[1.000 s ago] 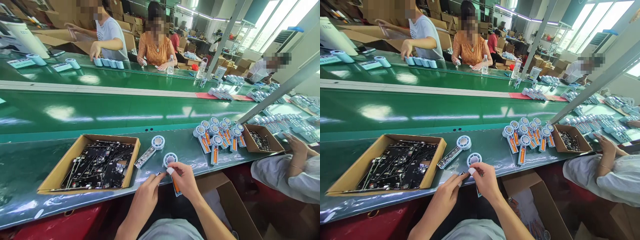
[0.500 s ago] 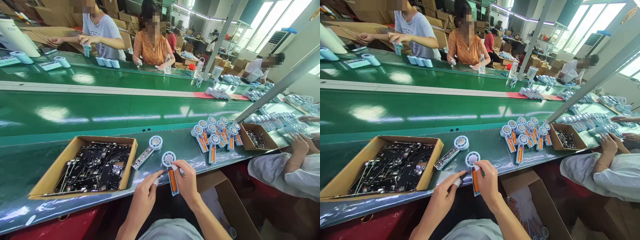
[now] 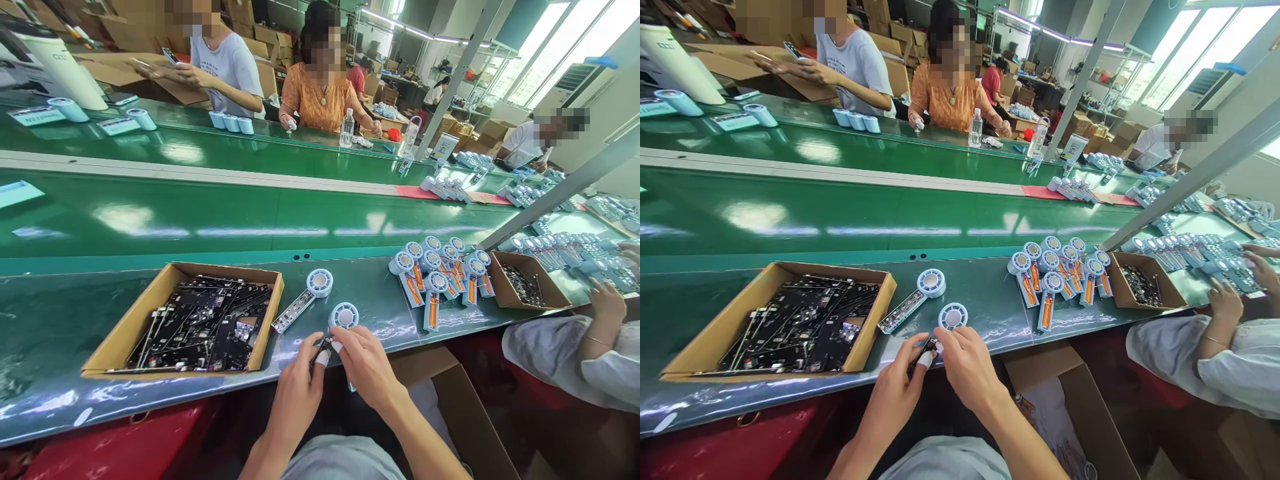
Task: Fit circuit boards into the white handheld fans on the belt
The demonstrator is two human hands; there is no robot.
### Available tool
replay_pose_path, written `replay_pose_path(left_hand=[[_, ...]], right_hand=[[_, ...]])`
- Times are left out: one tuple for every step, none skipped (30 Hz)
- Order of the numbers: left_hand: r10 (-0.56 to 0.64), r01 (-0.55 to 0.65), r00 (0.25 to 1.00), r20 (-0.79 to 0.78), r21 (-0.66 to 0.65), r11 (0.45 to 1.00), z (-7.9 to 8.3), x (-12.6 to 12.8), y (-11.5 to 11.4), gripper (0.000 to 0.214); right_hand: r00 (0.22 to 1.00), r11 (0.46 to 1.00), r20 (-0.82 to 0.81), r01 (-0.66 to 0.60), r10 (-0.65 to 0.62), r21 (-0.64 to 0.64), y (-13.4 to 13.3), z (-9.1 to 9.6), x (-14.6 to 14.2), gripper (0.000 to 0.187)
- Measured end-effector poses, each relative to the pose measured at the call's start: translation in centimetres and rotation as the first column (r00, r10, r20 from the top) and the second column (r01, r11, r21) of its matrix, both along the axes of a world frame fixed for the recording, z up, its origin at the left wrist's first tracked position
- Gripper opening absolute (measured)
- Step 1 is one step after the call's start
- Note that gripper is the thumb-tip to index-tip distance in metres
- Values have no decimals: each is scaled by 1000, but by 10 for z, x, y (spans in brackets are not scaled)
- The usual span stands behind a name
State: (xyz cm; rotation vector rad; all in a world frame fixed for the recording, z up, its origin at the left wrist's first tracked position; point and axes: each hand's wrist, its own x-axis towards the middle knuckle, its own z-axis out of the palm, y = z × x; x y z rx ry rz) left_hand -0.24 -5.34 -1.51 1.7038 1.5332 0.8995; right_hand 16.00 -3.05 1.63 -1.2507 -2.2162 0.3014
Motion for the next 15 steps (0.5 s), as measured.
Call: replay_pose_path(left_hand=[[-3, 4, 1000, -31, 23, 1000, -2, 0, 0, 32], [-4, 9, 998, -68, 60, 998, -4, 0, -1, 31], [-5, 16, 994, -106, 105, 994, -5, 0, -2, 31], [-5, 28, 990, -144, 154, 988, -7, 0, -2, 32], [-4, 41, 984, -179, 201, 979, -7, 0, -3, 34], [-3, 55, 977, -211, 241, 969, -8, -1, -4, 37], [-3, 70, 972, -236, 273, 960, -7, -1, -4, 39], [-5, 83, 967, -255, 296, 951, -7, -2, -4, 41], [-8, 93, 964, -265, 311, 946, -6, -2, -4, 42], [-12, 99, 965, -263, 318, 943, -4, -3, -3, 43], [-20, 101, 969, -247, 319, 942, -3, -3, -2, 43], [-31, 100, 975, -220, 312, 945, -2, -4, -1, 42], [-40, 95, 982, -184, 299, 950, -1, -5, 0, 40], [-45, 85, 988, -148, 279, 956, 0, -6, 2, 39], [-46, 74, 992, -114, 256, 964, 0, -6, 3, 37]], right_hand=[[1000, 1000, 24, -8, 8, -14, 0, 2, 0, 34], [999, 999, 47, -25, 26, -24, 1, 3, 1, 33], [996, 998, 69, -47, 49, -33, 2, 5, 2, 32], [994, 997, 88, -69, 72, -39, 3, 6, 2, 31], [990, 995, 104, -87, 91, -42, 4, 7, 3, 29], [988, 994, 114, -99, 103, -42, 6, 7, 4, 28], [987, 993, 118, -107, 111, -40, 7, 8, 5, 27], [987, 993, 113, -112, 116, -37, 8, 8, 6, 27], [988, 993, 100, -116, 119, -37, 9, 7, 6, 28], [990, 992, 78, -116, 119, -41, 9, 6, 7, 29], [992, 992, 47, -113, 115, -48, 9, 4, 8, 28], [994, 993, 12, -105, 106, -60, 9, 2, 8, 27], [995, 993, -23, -94, 93, -73, 9, 0, 8, 25], [995, 993, -58, -82, 78, -83, 8, -2, 8, 23], [994, 993, -92, -71, 63, -89, 8, -4, 8, 22]])
